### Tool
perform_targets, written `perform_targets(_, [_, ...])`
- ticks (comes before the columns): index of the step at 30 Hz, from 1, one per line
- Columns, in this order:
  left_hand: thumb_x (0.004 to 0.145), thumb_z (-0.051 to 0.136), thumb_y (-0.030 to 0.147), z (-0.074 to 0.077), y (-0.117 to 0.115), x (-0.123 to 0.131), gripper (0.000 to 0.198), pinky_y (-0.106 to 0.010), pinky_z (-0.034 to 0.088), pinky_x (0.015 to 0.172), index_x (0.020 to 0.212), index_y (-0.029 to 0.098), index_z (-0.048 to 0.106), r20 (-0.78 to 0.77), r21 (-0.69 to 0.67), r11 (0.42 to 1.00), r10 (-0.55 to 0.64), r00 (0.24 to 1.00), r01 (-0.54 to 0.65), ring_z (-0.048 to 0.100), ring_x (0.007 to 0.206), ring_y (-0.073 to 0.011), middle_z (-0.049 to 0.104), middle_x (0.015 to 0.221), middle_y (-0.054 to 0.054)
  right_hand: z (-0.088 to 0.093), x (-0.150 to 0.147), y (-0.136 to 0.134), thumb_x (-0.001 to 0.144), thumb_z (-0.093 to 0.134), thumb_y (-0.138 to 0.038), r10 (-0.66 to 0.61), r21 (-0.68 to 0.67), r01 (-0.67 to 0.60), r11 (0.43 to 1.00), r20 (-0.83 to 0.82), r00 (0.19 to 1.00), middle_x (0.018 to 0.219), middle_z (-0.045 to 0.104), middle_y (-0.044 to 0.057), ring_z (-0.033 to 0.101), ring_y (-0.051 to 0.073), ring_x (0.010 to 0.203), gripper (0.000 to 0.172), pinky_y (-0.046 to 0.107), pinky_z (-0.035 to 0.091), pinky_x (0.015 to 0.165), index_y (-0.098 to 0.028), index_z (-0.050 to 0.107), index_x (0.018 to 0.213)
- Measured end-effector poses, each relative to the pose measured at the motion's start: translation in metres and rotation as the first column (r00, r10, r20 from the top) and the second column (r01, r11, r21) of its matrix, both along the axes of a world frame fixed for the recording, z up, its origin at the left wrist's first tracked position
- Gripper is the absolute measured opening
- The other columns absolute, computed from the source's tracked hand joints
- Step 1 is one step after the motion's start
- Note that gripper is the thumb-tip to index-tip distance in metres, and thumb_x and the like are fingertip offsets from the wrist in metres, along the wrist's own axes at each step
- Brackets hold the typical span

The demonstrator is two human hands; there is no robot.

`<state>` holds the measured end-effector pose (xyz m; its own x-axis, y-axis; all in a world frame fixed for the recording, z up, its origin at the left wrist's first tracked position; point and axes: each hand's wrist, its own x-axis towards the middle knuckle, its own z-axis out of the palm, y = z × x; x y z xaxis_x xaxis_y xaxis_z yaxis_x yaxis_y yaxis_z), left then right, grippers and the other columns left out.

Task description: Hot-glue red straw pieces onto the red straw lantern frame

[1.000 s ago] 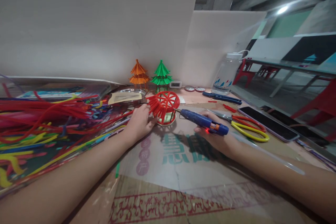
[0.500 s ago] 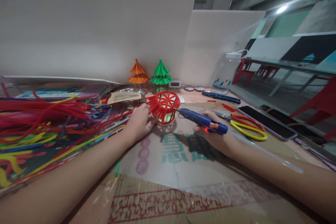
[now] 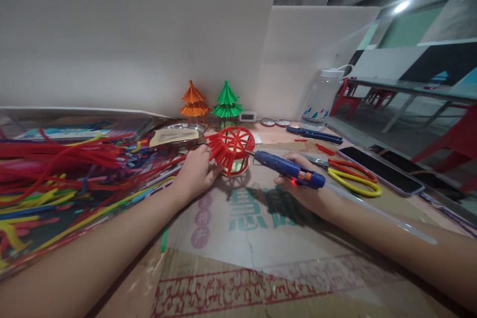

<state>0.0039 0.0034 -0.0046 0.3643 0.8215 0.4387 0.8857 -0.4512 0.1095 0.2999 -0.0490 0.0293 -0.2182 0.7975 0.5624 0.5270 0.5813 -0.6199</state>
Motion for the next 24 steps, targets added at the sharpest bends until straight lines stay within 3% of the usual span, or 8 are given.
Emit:
perform_targets(13, [0.094, 0.051, 0.032, 0.0000, -0.0004, 0.0007, 0.039, -0.052, 0.045, 0.106, 0.127, 0.015, 0.060, 0.018, 0.017, 1.000, -0.016, 1.000, 0.016, 0.054, 0.125, -0.0353, 0.061, 0.125, -0.017, -0.0010, 0.0002, 0.0028, 0.078, 0.070, -0.048, -0.008, -0.057, 0.008, 0.998, 0.010, 1.000, 0.079, 0.064, 0.003, 0.060, 0.022, 0.068, 0.028, 0.038, 0.049, 0.063, -0.026, 0.061, 0.092])
perform_targets(24, [0.095, 0.051, 0.034, -0.0024, 0.0017, -0.0013, 0.037, -0.049, 0.044, 0.107, 0.126, 0.016, 0.061, 0.018, 0.022, 1.000, -0.019, 1.000, 0.019, 0.054, 0.127, -0.0334, 0.061, 0.125, -0.016, 0.0004, -0.0004, 0.0026, 0.077, 0.073, -0.044, 0.018, -0.058, -0.019, 0.998, -0.017, 1.000, 0.077, 0.063, 0.002, 0.061, 0.021, 0.068, 0.025, 0.036, 0.050, 0.063, -0.025, 0.063, 0.092])
